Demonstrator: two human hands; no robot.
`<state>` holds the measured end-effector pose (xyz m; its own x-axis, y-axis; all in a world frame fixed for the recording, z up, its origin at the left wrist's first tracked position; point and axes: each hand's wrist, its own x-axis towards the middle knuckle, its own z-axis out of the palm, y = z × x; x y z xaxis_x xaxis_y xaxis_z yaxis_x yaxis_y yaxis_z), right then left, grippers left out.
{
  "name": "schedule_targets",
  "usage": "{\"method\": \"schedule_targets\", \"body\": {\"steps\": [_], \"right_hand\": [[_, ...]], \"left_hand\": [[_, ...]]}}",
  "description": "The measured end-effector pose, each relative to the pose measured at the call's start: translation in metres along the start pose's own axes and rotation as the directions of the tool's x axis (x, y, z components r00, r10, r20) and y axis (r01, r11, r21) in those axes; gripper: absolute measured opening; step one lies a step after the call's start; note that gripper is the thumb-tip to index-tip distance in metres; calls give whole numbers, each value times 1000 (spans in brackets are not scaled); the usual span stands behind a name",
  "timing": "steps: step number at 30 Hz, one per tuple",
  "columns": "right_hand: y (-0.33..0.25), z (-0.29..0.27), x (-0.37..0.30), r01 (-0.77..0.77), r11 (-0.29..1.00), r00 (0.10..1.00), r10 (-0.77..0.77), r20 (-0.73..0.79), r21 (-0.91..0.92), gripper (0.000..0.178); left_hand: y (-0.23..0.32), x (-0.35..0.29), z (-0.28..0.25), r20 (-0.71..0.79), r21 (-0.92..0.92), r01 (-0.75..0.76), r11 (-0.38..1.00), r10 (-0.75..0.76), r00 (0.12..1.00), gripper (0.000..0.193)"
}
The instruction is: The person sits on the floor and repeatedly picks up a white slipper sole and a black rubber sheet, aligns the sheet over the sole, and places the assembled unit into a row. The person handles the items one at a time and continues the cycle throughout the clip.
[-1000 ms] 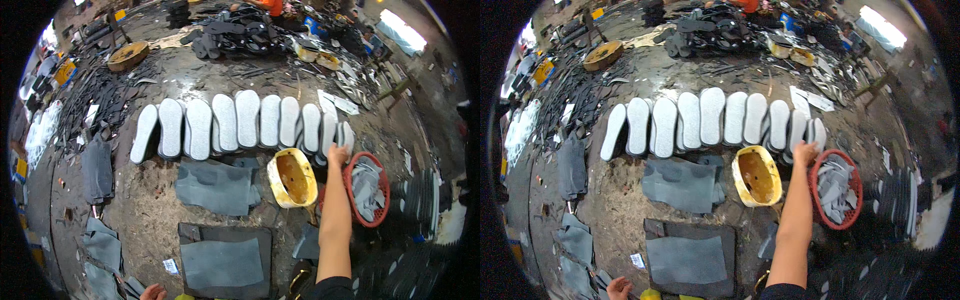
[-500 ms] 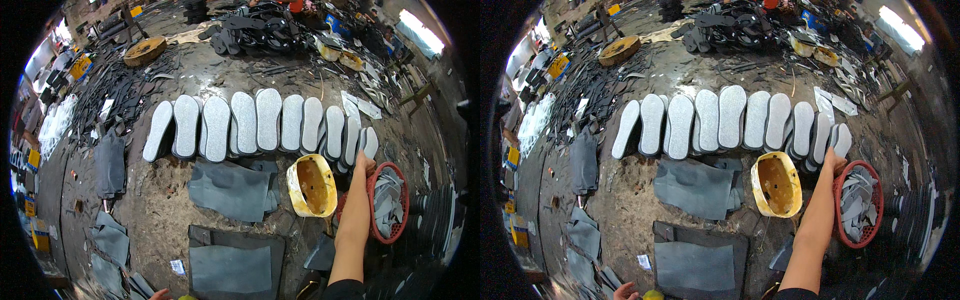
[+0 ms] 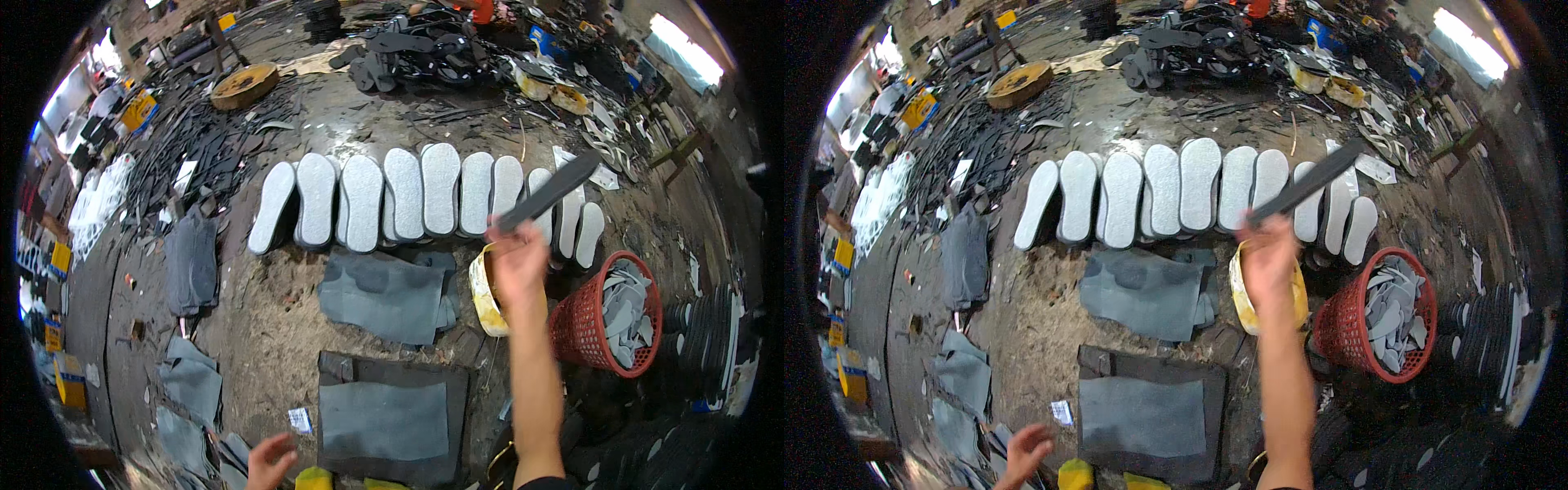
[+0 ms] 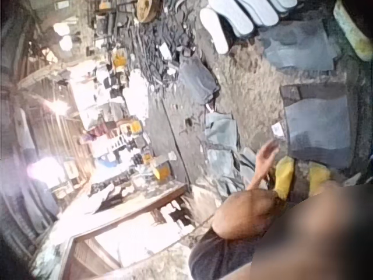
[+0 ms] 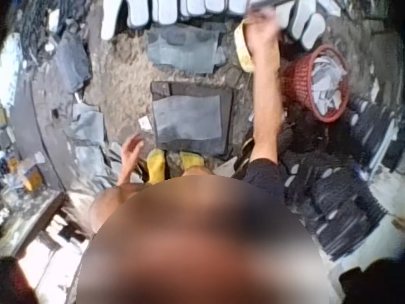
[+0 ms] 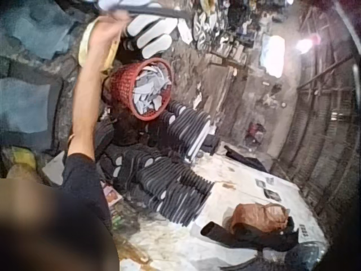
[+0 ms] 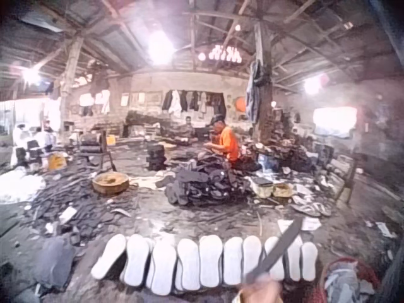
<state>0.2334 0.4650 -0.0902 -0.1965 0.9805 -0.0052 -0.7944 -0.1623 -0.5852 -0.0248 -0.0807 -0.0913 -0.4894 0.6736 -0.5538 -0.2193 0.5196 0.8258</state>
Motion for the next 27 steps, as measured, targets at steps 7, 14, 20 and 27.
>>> {"method": "schedule_targets", "body": {"steps": [7, 14, 20, 27], "right_hand": [[131, 88, -276, -466, 762, 757, 607, 243, -450, 71], [0, 96, -256, -17, 720, 999, -13, -38, -694, 45], [9, 121, -313, -639, 749, 766, 640, 59, 174, 37], [-20, 63, -338, -155, 780, 984, 66, -167, -607, 37]], "left_hand": [[88, 51, 53, 216, -606, 238, 759, -132, 968, 55], [92, 19, 33, 21, -86, -93, 992, 95, 995, 54], [79, 14, 57, 546, -762, 334, 555, 273, 792, 87], [26, 36, 63, 270, -581, 168, 797, -6, 963, 39]]}}
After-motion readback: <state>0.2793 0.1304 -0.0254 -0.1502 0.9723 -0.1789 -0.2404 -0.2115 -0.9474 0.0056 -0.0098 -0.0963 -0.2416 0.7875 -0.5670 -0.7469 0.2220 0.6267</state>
